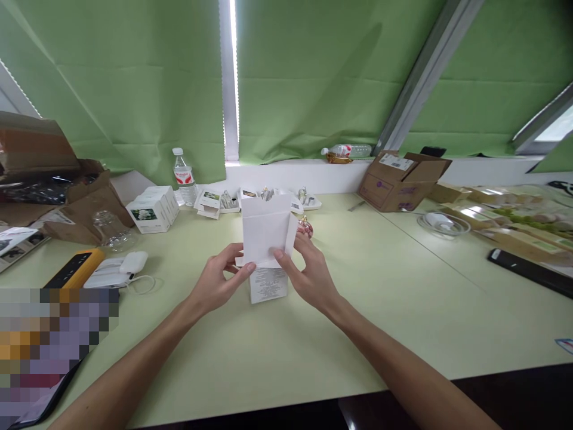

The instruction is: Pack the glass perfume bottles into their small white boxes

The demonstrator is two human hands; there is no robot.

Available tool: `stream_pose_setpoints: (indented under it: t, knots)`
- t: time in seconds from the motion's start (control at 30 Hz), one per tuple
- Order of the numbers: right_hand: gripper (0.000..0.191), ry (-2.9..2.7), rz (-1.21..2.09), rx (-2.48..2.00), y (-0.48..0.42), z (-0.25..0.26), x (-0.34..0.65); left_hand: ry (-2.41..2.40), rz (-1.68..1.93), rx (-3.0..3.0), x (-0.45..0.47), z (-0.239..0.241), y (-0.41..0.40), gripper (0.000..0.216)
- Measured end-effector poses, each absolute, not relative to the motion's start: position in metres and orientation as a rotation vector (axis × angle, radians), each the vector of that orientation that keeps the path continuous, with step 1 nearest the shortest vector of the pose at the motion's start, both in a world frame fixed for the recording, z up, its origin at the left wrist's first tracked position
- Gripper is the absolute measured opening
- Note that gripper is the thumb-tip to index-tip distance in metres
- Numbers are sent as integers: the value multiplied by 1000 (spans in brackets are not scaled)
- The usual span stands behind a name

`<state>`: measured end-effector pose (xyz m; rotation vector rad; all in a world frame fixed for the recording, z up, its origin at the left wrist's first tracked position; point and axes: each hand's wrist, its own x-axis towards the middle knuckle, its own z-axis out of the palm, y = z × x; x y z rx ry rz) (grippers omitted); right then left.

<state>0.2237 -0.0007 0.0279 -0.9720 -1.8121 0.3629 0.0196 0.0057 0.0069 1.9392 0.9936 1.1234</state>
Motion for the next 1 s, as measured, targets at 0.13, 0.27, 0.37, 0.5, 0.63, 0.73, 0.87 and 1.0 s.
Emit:
stream_pose_setpoints:
  t: [0.13,0.27,0.37,0.5,0.63,0.73,0.87,1.0]
  knots:
    - [21,-1818,447,-959,0,29,225,999,1124,1921,20,7,6,35]
    - [24,-1801,541,-944,3,29,228,1003,1113,1910,19,7,6,35]
    - [26,-1800,634,-935,4,29,229,1009,1108,1893,19,7,7,34]
    - [25,-1776,669,-930,5,29,230,999,1108,1891,19,6,8,34]
    - [22,-1785,657,-946,6,30,230,989,1105,1897,18,6,8,35]
    - [22,-1795,634,-961,6,30,230,984,1105,1898,18,6,7,35]
    - [22,-1802,605,-973,5,31,230,975,1099,1912,18,8,7,34]
    - [22,-1818,589,-979,4,31,230,981,1104,1939,18,8,7,35]
